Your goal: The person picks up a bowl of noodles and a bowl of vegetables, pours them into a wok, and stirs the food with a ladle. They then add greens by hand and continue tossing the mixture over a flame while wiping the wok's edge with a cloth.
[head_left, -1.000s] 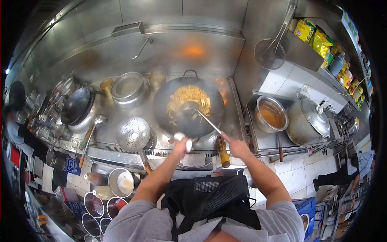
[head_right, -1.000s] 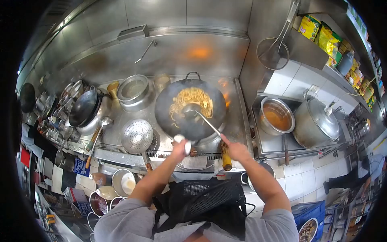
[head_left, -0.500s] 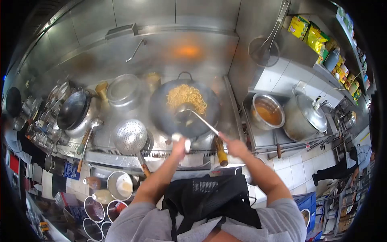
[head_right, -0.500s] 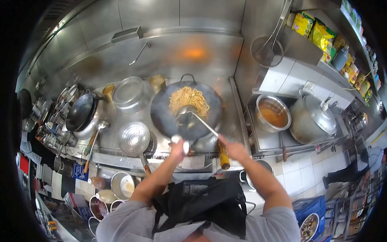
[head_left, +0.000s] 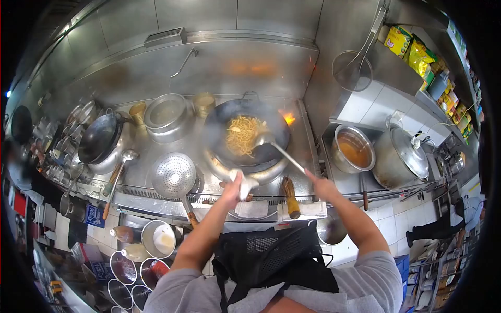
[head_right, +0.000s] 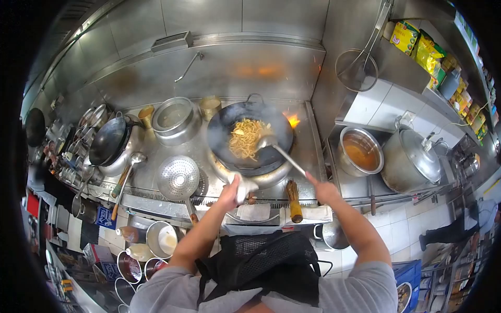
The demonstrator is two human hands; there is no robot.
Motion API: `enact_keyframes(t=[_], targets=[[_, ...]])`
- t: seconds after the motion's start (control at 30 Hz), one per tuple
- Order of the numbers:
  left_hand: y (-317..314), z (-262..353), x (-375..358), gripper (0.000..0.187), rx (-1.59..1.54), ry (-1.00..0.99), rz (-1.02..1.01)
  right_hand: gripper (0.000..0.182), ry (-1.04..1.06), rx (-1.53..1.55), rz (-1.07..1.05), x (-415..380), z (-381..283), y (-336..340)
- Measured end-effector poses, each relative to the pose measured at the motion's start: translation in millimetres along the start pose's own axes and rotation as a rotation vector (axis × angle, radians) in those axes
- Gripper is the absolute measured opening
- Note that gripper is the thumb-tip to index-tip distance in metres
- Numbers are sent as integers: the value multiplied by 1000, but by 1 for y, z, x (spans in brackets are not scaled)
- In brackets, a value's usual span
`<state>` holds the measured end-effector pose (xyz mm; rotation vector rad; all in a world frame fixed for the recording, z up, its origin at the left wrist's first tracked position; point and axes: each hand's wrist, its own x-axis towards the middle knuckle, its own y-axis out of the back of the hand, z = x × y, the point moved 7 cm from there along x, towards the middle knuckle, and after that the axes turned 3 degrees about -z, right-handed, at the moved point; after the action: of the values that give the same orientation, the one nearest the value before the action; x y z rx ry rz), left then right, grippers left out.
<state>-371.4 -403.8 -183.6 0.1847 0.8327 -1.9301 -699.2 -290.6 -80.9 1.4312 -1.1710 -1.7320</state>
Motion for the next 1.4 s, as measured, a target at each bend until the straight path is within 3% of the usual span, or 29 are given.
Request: enact_keyframes(t=[0.03,0.07,0.1,0.13,0.23,0.27,0.3,0.33,0.43,0.47,0.57,0.63,0.7,0.73,0.8,0.83,0.9,0.93,1.0,1.07,1.17,1.27,1.33,1.4], targets=[[17,-25,-9,65,-92,4,-41,88,15,-33,82,24,1,4],[22,-37,-40,63,-171,29,42,86,36,74,119,49,3,12],[32,-46,-62,60,-216,-68,12,82,151,209,249,67,-1,20],[39,-47,-94,54,-193,25,31,77,316,424,416,83,-5,22],[86,-38,-145,54,-99,-97,262,78,137,633,461,103,-38,21],[114,-36,-152,54,-89,-153,272,80,19,638,363,107,-60,14],[124,-21,-170,47,-123,-181,434,82,-98,636,260,108,-76,4],[132,-11,-182,48,-148,-268,425,82,-92,636,255,101,-86,0],[162,8,-212,48,-262,-441,555,83,96,1223,-118,82,-129,-28],[169,9,-221,44,-345,-469,570,82,179,1376,-157,87,-124,-26],[148,15,-248,45,-347,-505,526,80,216,1421,-142,89,-104,-10],[135,13,-249,47,-277,-480,474,81,172,1296,-69,103,-116,-5],[121,0,-242,52,-186,-361,508,81,67,877,424,137,-120,-2],[110,-4,-236,52,-193,-337,471,81,66,875,426,133,-126,9],[112,-19,-214,51,-137,-290,445,82,81,957,80,121,-142,23],[101,-18,-207,50,-108,-289,406,82,73,961,85,122,-137,20],[73,-4,-200,45,-58,-241,325,84,319,736,-27,119,-143,11],[71,-3,-188,44,-66,-276,299,84,311,744,-24,114,-130,4],[68,1,-171,41,-73,-270,258,85,433,274,119,92,-108,-4],[59,10,-160,41,-84,-287,232,86,318,46,-3,40,-75,32],[48,19,-143,41,-108,-288,181,84,273,-52,83,20,-34,40],[44,20,-129,43,-131,-254,170,83,144,81,121,11,-16,19],[37,18,-116,43,-127,-224,189,83,-94,211,61,27,5,-3],[14,26,-109,46,-132,-248,140,82,-35,298,154,50,-5,-1]])
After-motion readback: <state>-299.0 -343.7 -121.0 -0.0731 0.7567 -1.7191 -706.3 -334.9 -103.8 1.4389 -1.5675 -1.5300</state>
